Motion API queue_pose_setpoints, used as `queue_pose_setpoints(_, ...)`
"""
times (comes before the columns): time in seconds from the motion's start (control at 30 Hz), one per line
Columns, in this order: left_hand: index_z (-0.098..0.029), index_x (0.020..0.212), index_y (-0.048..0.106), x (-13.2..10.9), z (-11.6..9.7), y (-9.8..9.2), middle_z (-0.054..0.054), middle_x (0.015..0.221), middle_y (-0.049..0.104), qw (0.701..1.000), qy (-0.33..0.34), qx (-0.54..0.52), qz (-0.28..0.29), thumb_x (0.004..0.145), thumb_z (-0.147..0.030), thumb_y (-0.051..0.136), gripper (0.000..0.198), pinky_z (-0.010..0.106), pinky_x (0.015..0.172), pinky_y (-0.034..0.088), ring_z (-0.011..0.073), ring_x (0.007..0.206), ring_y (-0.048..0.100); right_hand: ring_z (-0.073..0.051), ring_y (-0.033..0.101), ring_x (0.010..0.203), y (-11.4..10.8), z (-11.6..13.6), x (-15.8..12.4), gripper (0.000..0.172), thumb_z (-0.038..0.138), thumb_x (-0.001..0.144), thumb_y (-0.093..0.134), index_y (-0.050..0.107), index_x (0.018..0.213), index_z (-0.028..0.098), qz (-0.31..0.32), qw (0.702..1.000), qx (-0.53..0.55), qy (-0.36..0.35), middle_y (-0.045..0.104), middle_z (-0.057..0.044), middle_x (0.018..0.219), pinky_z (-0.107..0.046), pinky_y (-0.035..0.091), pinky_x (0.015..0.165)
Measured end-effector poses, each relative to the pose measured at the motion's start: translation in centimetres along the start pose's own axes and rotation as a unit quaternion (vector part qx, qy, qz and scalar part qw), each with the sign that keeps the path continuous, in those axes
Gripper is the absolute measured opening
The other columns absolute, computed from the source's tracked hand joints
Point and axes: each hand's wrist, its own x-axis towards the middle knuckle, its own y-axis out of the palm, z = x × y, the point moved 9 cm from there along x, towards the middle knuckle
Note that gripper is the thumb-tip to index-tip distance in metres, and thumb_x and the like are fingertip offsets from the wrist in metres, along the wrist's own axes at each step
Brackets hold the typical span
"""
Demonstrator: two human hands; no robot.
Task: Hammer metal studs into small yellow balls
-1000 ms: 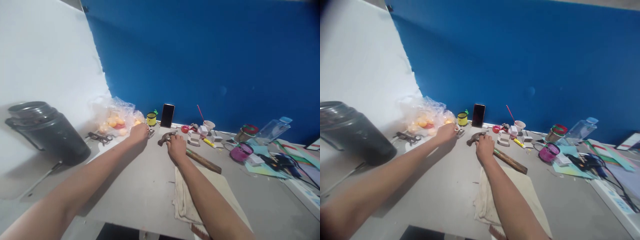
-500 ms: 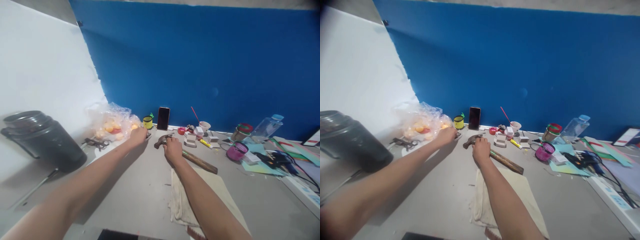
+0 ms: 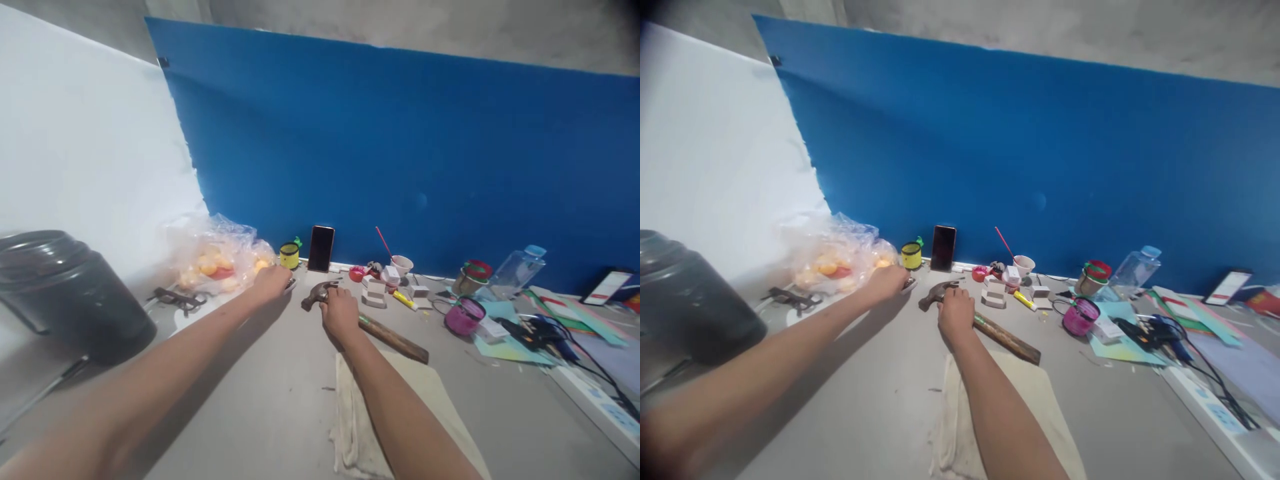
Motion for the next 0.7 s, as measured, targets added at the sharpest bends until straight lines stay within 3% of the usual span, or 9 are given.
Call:
queue_pose_setpoints(0.37,-0.015,0.101,0.073,0.6,0.5,0.8,0.018,0.111,0.074,1.000,0.020,-0.006,-0.009,0.088,-0.014,0.060,0.018,0.037,0.089,0.055,0.0313,0.105,0.073,-0.031,0.060,0.119,0.1,0.0,-0.2,0.028,0.033,0.101,0.061,0.063,0.123,0.017,0.003,1.000,-0.004,-0.007,0.069,-0.018,0.126,-0.039,0.044,0.092)
queue_pose_setpoints(0.57,-0.018,0.082,0.073,0.7,-0.2,-0.1,0.013,0.095,0.076,1.000,0.014,-0.020,0.010,0.085,-0.014,0.059,0.015,0.032,0.081,0.052,0.0281,0.094,0.073,-0.032,0.059,0.120,0.1,-0.1,-0.1,0.030,0.035,0.101,0.060,0.063,0.124,0.015,0.012,1.000,-0.006,-0.005,0.068,-0.018,0.126,-0.041,0.044,0.092)
queue_pose_setpoints(0.7,-0.017,0.079,0.072,0.9,-0.5,-0.2,0.014,0.097,0.076,1.000,0.007,-0.027,0.013,0.087,-0.012,0.056,0.018,0.034,0.082,0.051,0.0287,0.095,0.072,-0.032,0.059,0.119,0.4,-0.2,-0.1,0.031,0.035,0.101,0.060,0.062,0.125,0.015,0.015,1.000,-0.006,-0.009,0.068,-0.019,0.127,-0.041,0.044,0.093)
